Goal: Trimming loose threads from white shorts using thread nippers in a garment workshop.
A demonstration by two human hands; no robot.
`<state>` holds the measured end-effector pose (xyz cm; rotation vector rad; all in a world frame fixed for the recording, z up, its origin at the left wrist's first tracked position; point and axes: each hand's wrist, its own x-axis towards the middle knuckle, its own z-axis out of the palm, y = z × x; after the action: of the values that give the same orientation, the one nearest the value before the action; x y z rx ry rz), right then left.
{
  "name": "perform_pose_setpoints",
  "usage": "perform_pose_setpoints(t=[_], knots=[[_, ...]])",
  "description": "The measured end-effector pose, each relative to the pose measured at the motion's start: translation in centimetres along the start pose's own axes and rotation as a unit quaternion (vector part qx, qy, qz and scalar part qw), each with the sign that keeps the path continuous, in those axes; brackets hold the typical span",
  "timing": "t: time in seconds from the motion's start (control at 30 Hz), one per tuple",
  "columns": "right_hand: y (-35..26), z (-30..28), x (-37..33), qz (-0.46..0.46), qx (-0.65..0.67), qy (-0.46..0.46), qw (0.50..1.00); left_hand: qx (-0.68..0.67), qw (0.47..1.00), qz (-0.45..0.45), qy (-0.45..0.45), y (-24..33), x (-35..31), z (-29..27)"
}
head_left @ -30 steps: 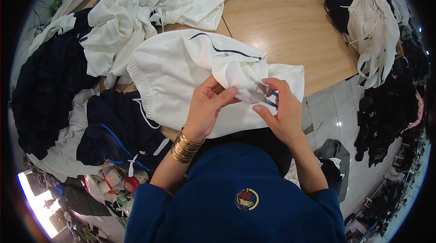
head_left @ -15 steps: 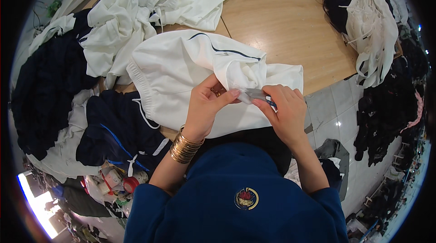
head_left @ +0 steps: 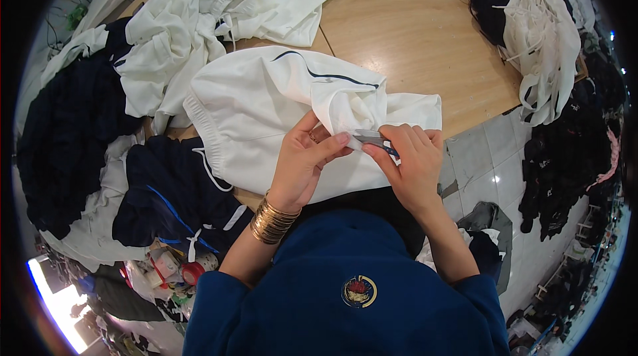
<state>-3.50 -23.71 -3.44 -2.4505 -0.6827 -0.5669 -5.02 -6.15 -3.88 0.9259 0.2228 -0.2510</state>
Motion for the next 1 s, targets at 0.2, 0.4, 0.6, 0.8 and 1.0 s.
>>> perform_pose_setpoints(t=[0.2, 0.4, 0.6, 0.8, 1.0], knots=[[-0.06, 0.2, 0.01, -0.01, -0.013, 0.01, 1.0, 0.003, 1.0, -0.004, -0.003, 0.02, -0.06, 0.07], [0.03, 0.12, 0.02, 0.026, 0.021, 0.001, 0.999, -0.006, 1.0, -0.014, -0.003, 0.0, -0.01, 0.0], [0.14, -0.16, -0.15, 0.054, 0.052, -0.006, 0.997, -0.02, 1.0, -0.017, 0.003, 0.18, -0.12, -0.05], [0.19, -0.07, -0.35, 0.025, 0.028, -0.015, 0.999, -0.042, 0.999, -0.025, -0.001, 0.24, -0.04, -0.09], [0.22, 0.03, -0.24, 0.02, 0.028, -0.01, 0.999, -0.044, 0.999, -0.029, 0.0, 0.23, -0.01, -0.05]])
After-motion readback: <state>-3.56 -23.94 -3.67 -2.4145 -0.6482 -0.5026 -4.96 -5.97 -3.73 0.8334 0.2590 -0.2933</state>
